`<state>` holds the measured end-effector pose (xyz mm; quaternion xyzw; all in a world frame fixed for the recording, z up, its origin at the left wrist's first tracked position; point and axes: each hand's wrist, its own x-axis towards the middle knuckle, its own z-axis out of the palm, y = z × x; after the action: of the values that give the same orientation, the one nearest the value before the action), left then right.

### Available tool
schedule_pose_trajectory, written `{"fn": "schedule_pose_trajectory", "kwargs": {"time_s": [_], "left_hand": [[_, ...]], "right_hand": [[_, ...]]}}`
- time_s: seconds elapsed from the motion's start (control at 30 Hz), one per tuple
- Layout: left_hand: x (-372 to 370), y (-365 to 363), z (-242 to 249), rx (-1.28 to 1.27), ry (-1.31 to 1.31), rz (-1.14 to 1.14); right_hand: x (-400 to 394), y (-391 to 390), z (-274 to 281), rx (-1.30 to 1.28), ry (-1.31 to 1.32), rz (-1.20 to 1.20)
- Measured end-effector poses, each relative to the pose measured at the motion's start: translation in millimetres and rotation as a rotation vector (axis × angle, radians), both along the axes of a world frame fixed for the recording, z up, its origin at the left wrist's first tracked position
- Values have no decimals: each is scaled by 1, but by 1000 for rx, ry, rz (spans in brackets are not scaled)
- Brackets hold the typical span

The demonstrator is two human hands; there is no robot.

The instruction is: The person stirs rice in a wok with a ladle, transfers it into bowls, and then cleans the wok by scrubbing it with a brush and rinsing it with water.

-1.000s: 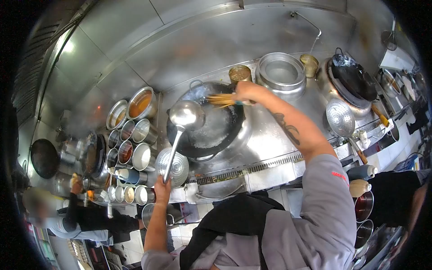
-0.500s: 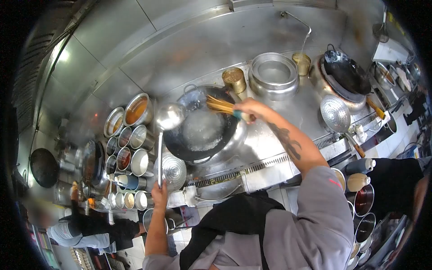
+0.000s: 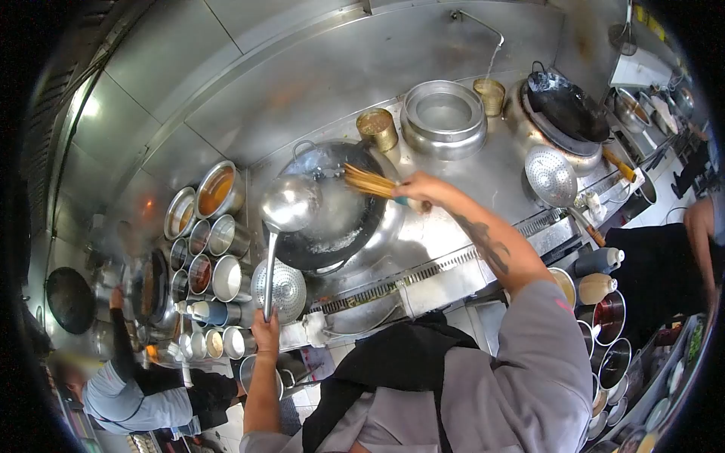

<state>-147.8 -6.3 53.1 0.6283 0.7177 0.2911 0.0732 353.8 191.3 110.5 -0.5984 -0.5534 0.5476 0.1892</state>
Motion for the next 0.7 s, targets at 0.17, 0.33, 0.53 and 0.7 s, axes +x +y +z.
{"fn": "schedule_pose_trajectory", "kwargs": {"time_s": [0.17,0.33,0.53,0.7], "left_hand": [[65,12,22,-17,-117,-260],[176,40,40,-137,-330,-572],[285,73,-12,-278,-414,-650],[344,74,-63,-466,-445,-535]], "right_hand": [[32,-65,-28,47,249,-372],[47,-111,-126,-245,412,-665],[75,-140,-136,-475,972,-790],[85,-151,-130,-436,786,-787]]}}
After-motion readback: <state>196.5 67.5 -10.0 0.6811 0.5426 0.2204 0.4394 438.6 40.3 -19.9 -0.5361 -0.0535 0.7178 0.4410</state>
